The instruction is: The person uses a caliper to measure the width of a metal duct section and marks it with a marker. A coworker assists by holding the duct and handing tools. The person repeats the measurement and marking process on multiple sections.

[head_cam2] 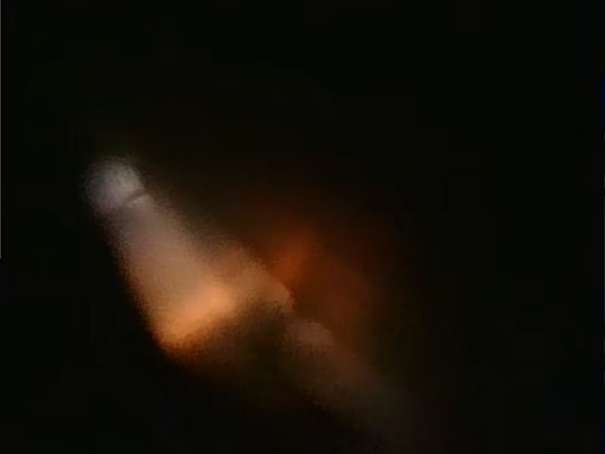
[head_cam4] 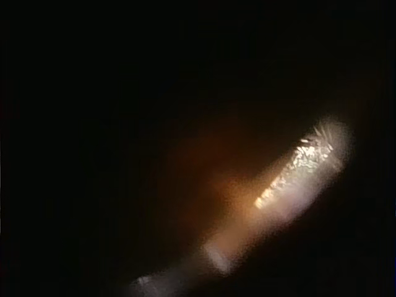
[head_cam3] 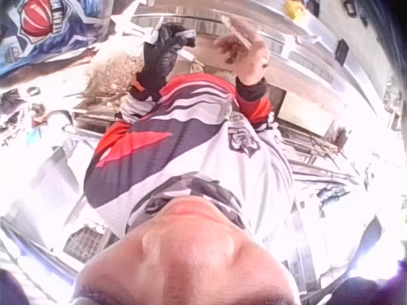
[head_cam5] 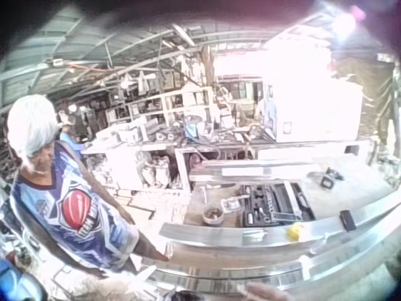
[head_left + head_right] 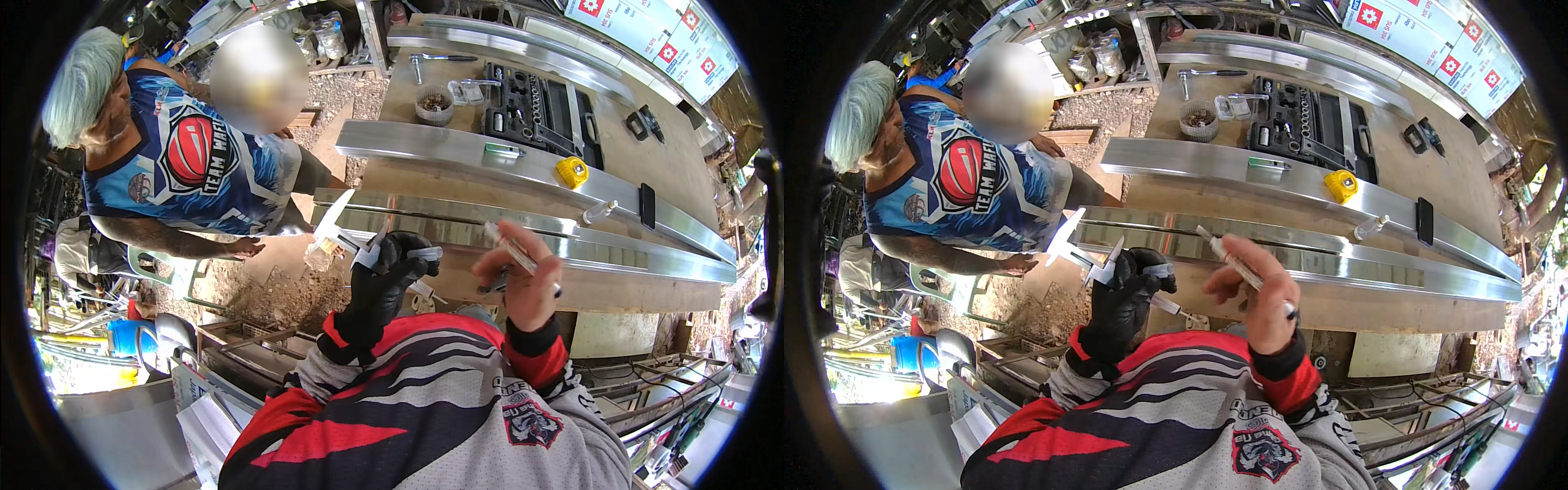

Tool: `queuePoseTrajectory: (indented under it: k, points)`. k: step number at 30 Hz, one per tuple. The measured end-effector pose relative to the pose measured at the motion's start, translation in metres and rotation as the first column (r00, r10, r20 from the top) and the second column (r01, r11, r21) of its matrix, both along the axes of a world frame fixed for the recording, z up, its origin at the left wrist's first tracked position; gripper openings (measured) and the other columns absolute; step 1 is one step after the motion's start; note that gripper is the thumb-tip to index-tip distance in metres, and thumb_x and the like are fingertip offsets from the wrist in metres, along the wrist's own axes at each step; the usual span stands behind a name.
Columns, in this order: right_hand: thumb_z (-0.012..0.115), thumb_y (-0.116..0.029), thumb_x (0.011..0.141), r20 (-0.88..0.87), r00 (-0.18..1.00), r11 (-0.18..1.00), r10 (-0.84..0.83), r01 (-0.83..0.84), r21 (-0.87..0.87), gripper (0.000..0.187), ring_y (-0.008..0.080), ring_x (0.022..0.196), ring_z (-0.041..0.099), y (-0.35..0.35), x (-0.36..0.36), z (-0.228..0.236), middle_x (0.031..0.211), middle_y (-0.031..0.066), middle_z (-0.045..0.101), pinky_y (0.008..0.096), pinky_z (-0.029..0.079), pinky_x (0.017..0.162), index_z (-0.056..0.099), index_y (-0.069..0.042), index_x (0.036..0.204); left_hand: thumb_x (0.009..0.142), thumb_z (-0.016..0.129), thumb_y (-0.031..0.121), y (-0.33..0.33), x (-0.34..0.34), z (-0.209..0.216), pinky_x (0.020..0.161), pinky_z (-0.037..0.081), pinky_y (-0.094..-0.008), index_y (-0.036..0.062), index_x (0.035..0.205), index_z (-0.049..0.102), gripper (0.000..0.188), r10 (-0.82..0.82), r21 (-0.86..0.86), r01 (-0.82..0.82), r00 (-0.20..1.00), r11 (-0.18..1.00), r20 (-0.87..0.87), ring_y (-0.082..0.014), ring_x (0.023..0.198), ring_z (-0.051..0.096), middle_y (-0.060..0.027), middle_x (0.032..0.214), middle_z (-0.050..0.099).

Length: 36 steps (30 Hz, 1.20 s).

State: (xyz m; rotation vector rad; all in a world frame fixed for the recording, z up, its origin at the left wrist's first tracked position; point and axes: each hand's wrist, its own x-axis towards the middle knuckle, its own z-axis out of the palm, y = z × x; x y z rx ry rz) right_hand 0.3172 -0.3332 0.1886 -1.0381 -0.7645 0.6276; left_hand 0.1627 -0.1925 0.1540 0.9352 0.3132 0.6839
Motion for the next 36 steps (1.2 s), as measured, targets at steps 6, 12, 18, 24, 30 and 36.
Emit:
queuePoseTrajectory:
  k: [6,12,18,24,30,36]
  points:
    - [0.028,-0.063,0.101,0.146,0.989,0.974,-0.034,0.065,-0.219,0.084,0.0204,0.060,0.062,-0.005,-0.009,0.019,0.072,0.0151,0.068,0.0305,0.049,0.058,0.073,0.007,0.096,0.087,0.065,0.000,-0.001,-0.011,-0.005,0.081,0.053,-0.0378,-0.0015,0.103,0.059,0.017,-0.019,-0.015,0.018,0.999,1.000,-0.042,-0.0249,0.088,0.065,-0.0148,0.101,0.064]
    - [0.036,-0.049,0.105,0.073,0.994,0.940,0.086,-0.057,-0.336,0.064,0.0131,0.059,0.059,-0.002,-0.021,0.011,0.071,0.0094,0.067,0.0251,0.044,0.053,0.073,0.003,0.103,0.094,0.070,0.023,0.004,-0.015,-0.013,0.072,0.053,-0.0295,0.0046,0.102,0.064,0.021,-0.166,0.161,0.248,0.901,0.955,-0.402,-0.0115,0.081,0.063,-0.0042,0.092,0.067]
    - [0.062,-0.022,0.098,-0.061,0.990,0.978,0.126,-0.134,-0.162,0.023,0.0108,0.074,0.060,0.001,-0.039,-0.024,0.088,0.0044,0.060,0.0236,0.047,0.062,0.050,-0.003,0.102,0.092,0.072,0.015,-0.002,-0.020,-0.039,0.083,0.055,-0.0314,0.0019,0.121,0.060,0.034,-0.066,0.123,0.082,0.989,0.989,-0.131,-0.0145,0.091,0.065,-0.0054,0.104,0.066]
    - [0.085,-0.015,0.077,0.264,0.849,0.851,0.457,-0.331,-0.408,0.057,0.0170,0.090,0.067,-0.010,-0.045,-0.026,0.107,0.0108,0.065,0.0278,0.053,0.080,0.057,0.003,0.123,0.090,0.073,0.016,-0.002,-0.019,-0.051,0.077,0.054,-0.0310,0.0051,0.126,0.059,0.040,0.087,0.113,-0.066,0.978,0.991,-0.191,-0.0136,0.089,0.064,-0.0027,0.101,0.067]
    - [0.068,-0.001,0.086,0.239,0.913,0.895,0.331,-0.224,-0.387,0.036,0.0180,0.094,0.067,-0.004,-0.045,-0.038,0.109,0.0137,0.067,0.0289,0.054,0.079,0.061,0.001,0.121,0.091,0.071,0.014,0.002,-0.031,-0.044,0.080,0.052,-0.0311,0.0032,0.124,0.059,0.036,0.237,0.621,-0.013,0.930,0.784,-0.280,-0.0135,0.087,0.064,-0.0049,0.096,0.065]
    - [0.062,0.004,0.090,0.076,0.935,0.868,0.345,-0.288,-0.404,0.021,0.0134,0.074,0.068,-0.012,-0.044,-0.040,0.094,0.0135,0.071,0.0274,0.055,0.069,0.058,0.003,0.111,0.091,0.071,0.011,-0.001,-0.018,-0.027,0.067,0.048,-0.0280,0.0102,0.081,0.051,0.022,-0.072,-0.066,0.060,0.979,0.996,-0.190,-0.0073,0.074,0.055,0.0030,0.076,0.055]
